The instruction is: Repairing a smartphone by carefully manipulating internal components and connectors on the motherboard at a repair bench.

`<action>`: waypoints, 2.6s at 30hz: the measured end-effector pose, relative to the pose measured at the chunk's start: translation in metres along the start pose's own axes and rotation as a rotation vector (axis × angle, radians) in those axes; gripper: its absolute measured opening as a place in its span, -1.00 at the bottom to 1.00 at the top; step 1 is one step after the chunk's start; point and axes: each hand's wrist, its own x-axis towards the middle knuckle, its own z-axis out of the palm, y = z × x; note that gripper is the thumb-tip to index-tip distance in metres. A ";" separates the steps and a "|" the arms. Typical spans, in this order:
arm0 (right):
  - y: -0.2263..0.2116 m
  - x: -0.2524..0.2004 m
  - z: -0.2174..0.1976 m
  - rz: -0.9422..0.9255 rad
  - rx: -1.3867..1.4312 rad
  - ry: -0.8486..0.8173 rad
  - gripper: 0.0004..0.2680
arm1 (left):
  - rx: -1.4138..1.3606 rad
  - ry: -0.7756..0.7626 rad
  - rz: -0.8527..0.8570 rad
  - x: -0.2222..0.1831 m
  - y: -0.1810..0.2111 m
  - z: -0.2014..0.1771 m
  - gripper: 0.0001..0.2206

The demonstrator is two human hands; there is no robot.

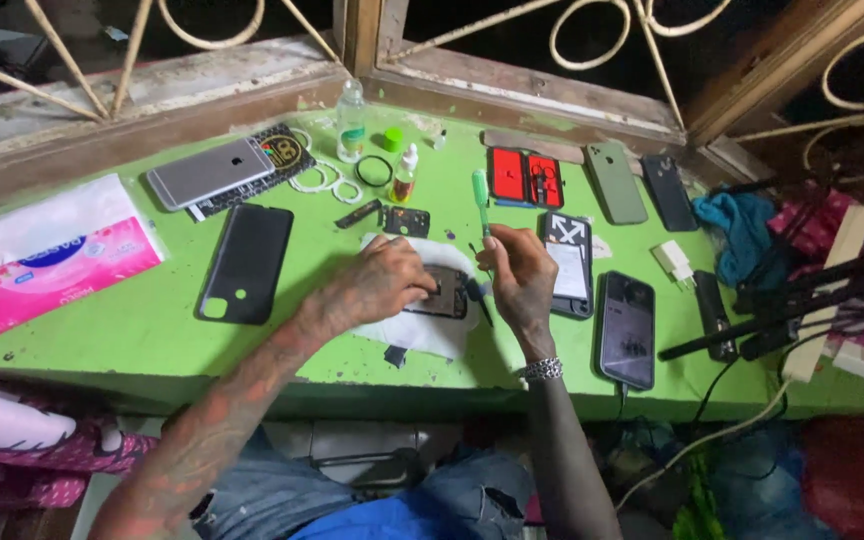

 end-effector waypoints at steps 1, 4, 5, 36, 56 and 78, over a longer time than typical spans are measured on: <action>-0.004 -0.006 -0.002 0.009 -0.002 0.002 -0.90 | -0.005 -0.008 0.001 0.001 -0.001 0.003 -0.91; -0.015 -0.018 -0.007 0.042 0.032 0.004 -0.89 | 0.066 -0.056 0.016 0.006 -0.005 0.007 -0.90; -0.016 -0.021 -0.009 0.041 0.023 0.005 -0.89 | 0.077 -0.064 0.033 0.008 -0.007 0.008 -0.88; -0.001 -0.046 -0.007 0.350 -0.033 -0.043 -0.83 | 0.267 0.143 0.277 0.010 -0.007 0.006 -0.82; -0.039 -0.018 0.014 0.841 0.370 -0.279 -0.75 | 0.156 0.652 0.422 0.000 -0.006 -0.007 -0.91; -0.037 -0.021 0.017 0.820 0.469 -0.279 -0.78 | -0.147 0.594 0.329 -0.005 -0.005 -0.008 -0.84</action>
